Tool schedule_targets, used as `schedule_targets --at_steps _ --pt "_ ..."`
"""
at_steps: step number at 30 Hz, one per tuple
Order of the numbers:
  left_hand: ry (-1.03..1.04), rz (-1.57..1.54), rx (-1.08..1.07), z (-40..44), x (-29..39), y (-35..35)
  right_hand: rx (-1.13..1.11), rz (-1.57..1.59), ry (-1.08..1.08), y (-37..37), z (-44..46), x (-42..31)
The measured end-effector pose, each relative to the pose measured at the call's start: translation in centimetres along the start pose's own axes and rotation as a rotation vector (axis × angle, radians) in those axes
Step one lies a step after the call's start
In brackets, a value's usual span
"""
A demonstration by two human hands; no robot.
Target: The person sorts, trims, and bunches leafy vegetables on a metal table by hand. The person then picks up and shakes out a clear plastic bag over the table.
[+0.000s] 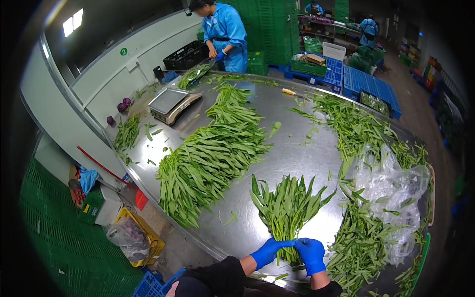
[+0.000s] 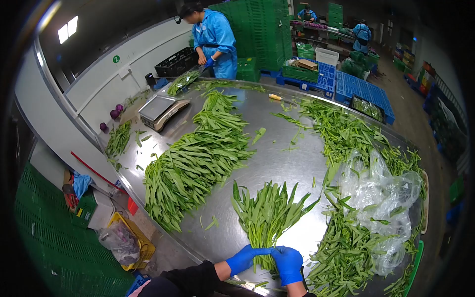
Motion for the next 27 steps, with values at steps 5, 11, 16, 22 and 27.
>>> schedule_targets --at_steps 5,11,16,22,27 --pt "-0.015 -0.029 0.018 0.4 -0.2 -0.4 -0.034 0.106 0.134 0.5 -0.2 1.1" --pt "-0.083 -0.110 0.003 -0.8 0.7 0.3 -0.259 0.814 0.220 3.0 0.4 2.8" --pt "0.056 -0.048 -0.027 -0.2 1.8 0.5 -0.270 0.636 0.163 2.4 0.9 0.2" --pt "0.086 -0.023 0.056 -0.7 3.5 -0.8 -0.447 1.018 0.093 3.1 -0.7 -2.6" --pt "0.032 -0.161 0.058 -2.3 6.1 -1.0 0.222 0.980 -0.126 -4.3 0.1 -0.3"
Point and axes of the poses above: each hand's wrist, its own z-axis towards the middle knuckle, its own y-axis out of the palm, x = y × z, the point moved 10 cm from there along z, towards the middle knuckle, and after that the axes turned 8 degrees about z, right-handed, at the moved point
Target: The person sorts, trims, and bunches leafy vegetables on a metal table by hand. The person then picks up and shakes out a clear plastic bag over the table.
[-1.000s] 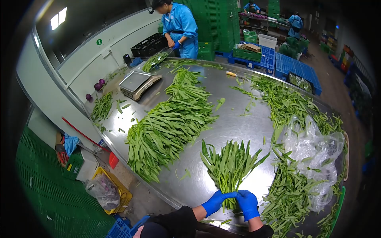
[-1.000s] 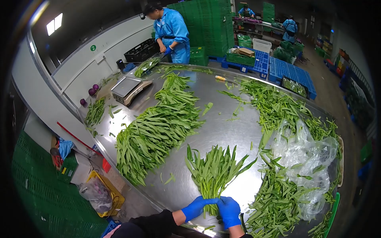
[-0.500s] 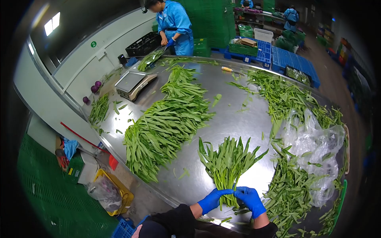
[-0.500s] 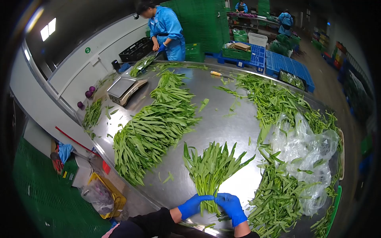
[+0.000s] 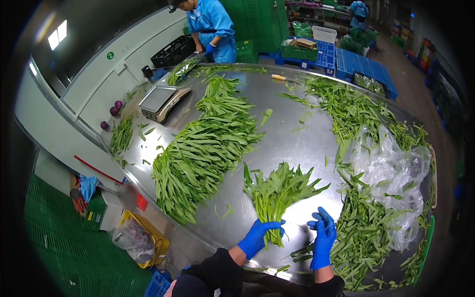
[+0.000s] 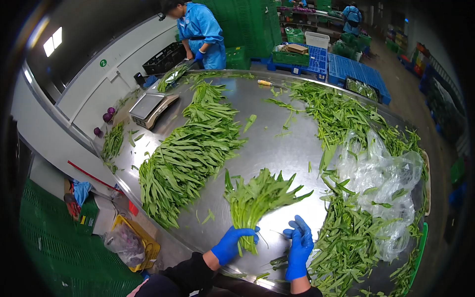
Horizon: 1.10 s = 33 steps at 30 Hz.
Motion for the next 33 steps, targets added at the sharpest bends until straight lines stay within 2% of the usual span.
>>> schedule_targets --at_steps 2,3,4,5,6,7,8,11,12,13,15,16,17,18,20,21,22,23,25,26,28,30,32,33 --pt "0.045 -0.024 0.018 -1.0 1.6 0.5 -0.012 -0.184 0.010 -1.2 0.2 6.3" --pt "0.127 -0.048 -0.006 -1.6 3.4 1.4 -0.104 -0.268 -0.073 1.9 -0.5 6.8" --pt "0.208 -0.070 -0.026 -2.1 4.9 1.8 -0.268 -0.578 -0.003 3.8 -2.5 8.0" --pt "0.196 -0.099 -0.123 -2.1 5.2 2.4 -0.455 -0.606 -0.203 7.2 -3.6 9.1" --pt "0.192 -0.089 -0.121 -2.4 5.6 3.0 -0.598 -0.631 -0.165 9.2 -5.1 11.5" --pt "0.253 -0.092 -0.116 -3.0 6.7 3.8 -0.733 -0.927 -0.482 11.8 -7.0 11.7" --pt "0.317 -0.094 -0.112 -3.3 7.8 4.3 -0.726 -0.922 -0.485 12.0 -6.6 11.8" --pt "0.292 -0.068 -0.145 -3.4 8.1 4.2 -0.815 -0.678 -0.155 9.7 -3.4 16.3" --pt "0.275 -0.059 -0.150 -3.4 8.1 4.0 -0.738 -0.897 -0.385 7.0 -0.5 17.1" --pt "0.269 -0.063 -0.148 -3.5 7.9 3.7 -0.480 -0.965 -0.465 4.8 1.9 10.9" --pt "0.274 -0.104 -0.153 -3.5 7.5 3.1 -0.038 -1.039 -0.459 -2.3 6.1 6.0" --pt "0.278 -0.123 -0.159 -3.5 7.4 2.9 0.105 -1.177 -0.466 -5.6 7.5 4.7" --pt "0.290 -0.132 -0.157 -3.4 7.6 2.9 0.179 -1.150 -0.408 -7.7 8.0 3.4" --pt "0.285 -0.139 -0.162 -3.2 7.6 2.7 0.133 -1.167 -0.386 -8.7 8.2 3.2" --pt "0.289 -0.133 -0.127 -2.5 7.5 1.8 0.071 -0.968 -0.324 -7.0 7.0 1.9" --pt "0.293 -0.114 -0.087 -2.2 7.8 1.6 -0.032 -0.818 -0.406 -3.7 5.1 -0.4" --pt "0.287 -0.111 -0.084 -2.2 8.2 2.0 -0.127 -0.995 -0.427 -1.0 3.7 -0.3" --pt "0.328 0.013 -0.043 -2.5 9.3 2.3 -0.252 -0.926 -0.329 0.1 2.3 2.1" --pt "0.400 0.317 0.069 -2.6 11.2 2.1 -0.559 -1.141 -0.327 2.8 -1.4 6.1" --pt "0.397 0.322 0.070 -2.1 11.3 1.6 -0.581 -1.248 -0.351 2.9 -3.1 7.1" --pt "0.569 0.722 0.129 -1.9 12.3 0.7 -0.547 -1.214 -0.409 2.4 -4.2 6.5" --pt "0.882 1.927 0.331 -3.2 13.2 2.5 -0.529 -1.140 -0.380 1.1 -4.3 6.5" --pt "0.820 2.234 0.299 -1.6 11.2 0.7 -0.504 -1.116 -0.348 0.4 -4.3 6.0" --pt "0.708 2.456 0.301 0.0 9.5 -1.0 -0.487 -1.100 -0.355 0.0 -4.4 6.1"
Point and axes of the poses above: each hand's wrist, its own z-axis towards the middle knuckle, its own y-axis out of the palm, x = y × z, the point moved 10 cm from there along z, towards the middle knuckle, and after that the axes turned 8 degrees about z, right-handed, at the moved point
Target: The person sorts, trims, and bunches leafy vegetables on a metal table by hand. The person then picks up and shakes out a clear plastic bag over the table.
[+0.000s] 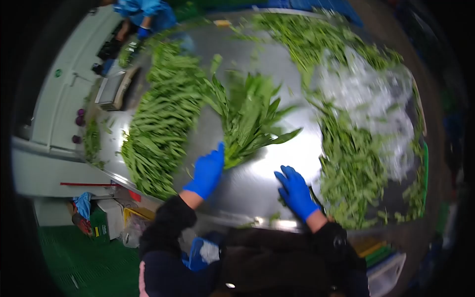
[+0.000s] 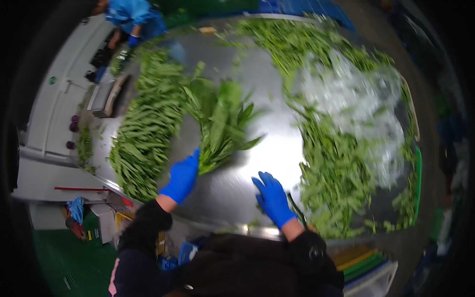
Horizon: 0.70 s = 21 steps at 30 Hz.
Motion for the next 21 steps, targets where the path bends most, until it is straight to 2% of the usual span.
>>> schedule_targets --at_steps 1,3,7,13,15,17,19,21 --pt "0.035 0.193 -0.096 -0.3 0.6 2.8 0.026 0.006 -0.022 -0.6 -0.2 -0.3" --pt "0.068 0.241 -0.120 -1.0 0.9 6.1 0.007 0.037 0.018 -0.6 -0.3 0.2" --pt "0.065 0.368 -0.149 -1.6 1.9 6.2 0.011 -0.054 0.037 -1.2 -1.0 0.4" --pt "0.069 0.360 -0.108 -1.5 2.0 5.3 -0.096 -0.118 0.166 -2.8 -0.9 -1.2" --pt "0.071 0.353 -0.099 -1.7 2.3 4.7 -0.139 0.071 0.327 -2.8 -0.4 -1.6" --pt "0.069 0.348 -0.087 -1.6 2.8 4.1 -0.142 -0.005 0.295 -2.4 0.7 -2.5" --pt "0.045 0.265 -0.125 -1.8 3.5 4.3 -0.054 0.136 0.210 -2.8 2.0 -4.5" --pt "0.024 0.236 -0.137 -1.8 4.3 4.6 -0.055 0.123 0.229 -2.7 3.9 -5.6"
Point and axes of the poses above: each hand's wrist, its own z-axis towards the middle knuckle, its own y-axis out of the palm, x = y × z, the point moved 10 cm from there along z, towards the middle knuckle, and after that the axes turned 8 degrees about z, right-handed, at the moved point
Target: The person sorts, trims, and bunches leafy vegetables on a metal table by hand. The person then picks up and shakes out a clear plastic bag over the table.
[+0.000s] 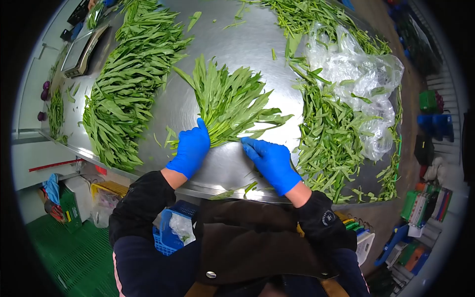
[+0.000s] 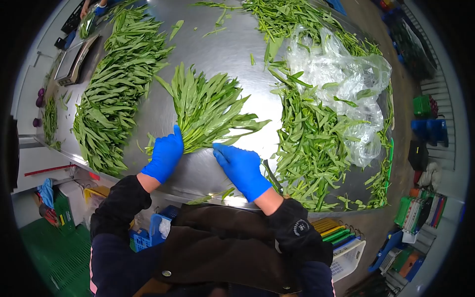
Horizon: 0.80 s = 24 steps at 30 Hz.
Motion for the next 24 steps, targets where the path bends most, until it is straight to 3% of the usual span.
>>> schedule_targets --at_steps 3,5,9,15,22,24 --pt "-0.008 -0.010 -0.010 -0.1 0.6 0.0 0.061 -0.168 -0.132 0.8 3.5 -2.0" --pt "-0.004 0.009 -0.007 -0.1 0.7 -0.2 0.129 -0.246 -0.497 2.9 5.0 -4.0" --pt "-0.010 0.011 0.002 -0.1 0.6 -0.1 0.003 -0.455 -0.588 6.7 7.4 -3.1" --pt "-0.016 0.047 0.005 -0.3 0.9 0.4 -0.049 -0.548 -0.683 7.0 7.5 -4.0" --pt "-0.004 0.077 -0.039 -0.2 1.2 -0.1 -0.060 -0.442 -0.639 7.1 8.5 -3.6" --pt "0.009 0.084 -0.049 -0.2 1.2 -0.4 -0.012 -0.246 -0.390 6.3 9.5 -1.0"
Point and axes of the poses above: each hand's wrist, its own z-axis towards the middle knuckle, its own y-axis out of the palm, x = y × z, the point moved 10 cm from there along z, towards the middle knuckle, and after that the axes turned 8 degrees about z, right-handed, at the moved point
